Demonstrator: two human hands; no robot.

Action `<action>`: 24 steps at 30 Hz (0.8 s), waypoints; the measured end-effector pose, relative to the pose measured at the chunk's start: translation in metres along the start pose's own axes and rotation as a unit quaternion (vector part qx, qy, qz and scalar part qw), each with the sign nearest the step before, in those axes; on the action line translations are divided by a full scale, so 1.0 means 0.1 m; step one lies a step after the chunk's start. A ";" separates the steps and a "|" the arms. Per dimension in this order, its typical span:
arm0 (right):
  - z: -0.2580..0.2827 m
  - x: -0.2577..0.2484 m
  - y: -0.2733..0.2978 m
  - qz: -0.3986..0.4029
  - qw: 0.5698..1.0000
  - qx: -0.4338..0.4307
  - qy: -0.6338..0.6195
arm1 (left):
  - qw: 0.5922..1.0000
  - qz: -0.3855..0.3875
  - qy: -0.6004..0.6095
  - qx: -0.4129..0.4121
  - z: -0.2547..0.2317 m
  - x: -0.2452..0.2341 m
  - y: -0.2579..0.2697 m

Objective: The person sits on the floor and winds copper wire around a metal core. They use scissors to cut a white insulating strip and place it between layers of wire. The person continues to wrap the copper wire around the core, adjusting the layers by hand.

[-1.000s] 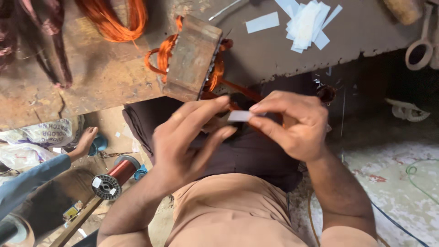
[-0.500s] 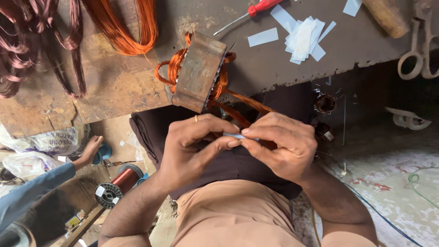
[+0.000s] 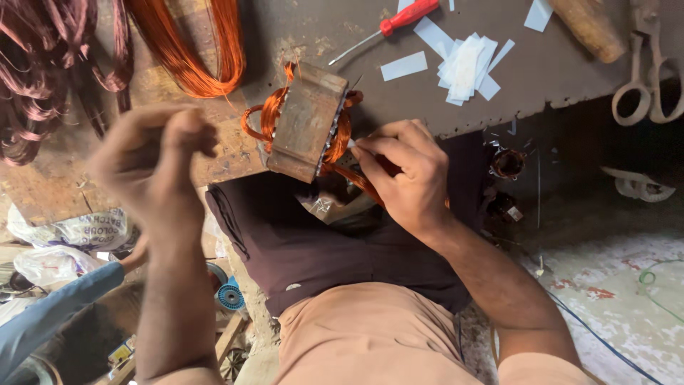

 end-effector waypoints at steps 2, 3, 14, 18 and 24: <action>0.00 0.04 -0.01 0.012 1.000 0.000 0.011 | 1.000 0.015 0.003 -0.001 0.20 0.05 0.02; 0.00 0.04 0.00 0.018 1.000 0.001 0.013 | 1.000 0.024 0.006 -0.002 0.27 0.08 0.03; 0.00 0.15 -0.09 0.065 0.997 -0.030 0.036 | 0.926 0.194 -0.294 0.138 0.32 0.51 -0.14; -0.02 0.10 -0.10 0.078 0.996 -0.046 0.024 | 0.932 0.241 -0.271 0.014 0.49 0.50 -0.20; -0.06 0.20 -0.07 0.075 0.995 -0.059 0.025 | 0.932 0.233 -0.192 -0.200 0.76 0.40 -0.14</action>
Point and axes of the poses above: each hand's wrist, its own y-axis away from the middle knuckle, its own x-axis out of the palm, z = x × y, the point moved 6 cm from there along -y, towards the middle knuckle, and after that the axes turned 8 degrees about y, right-handed, at the moved point
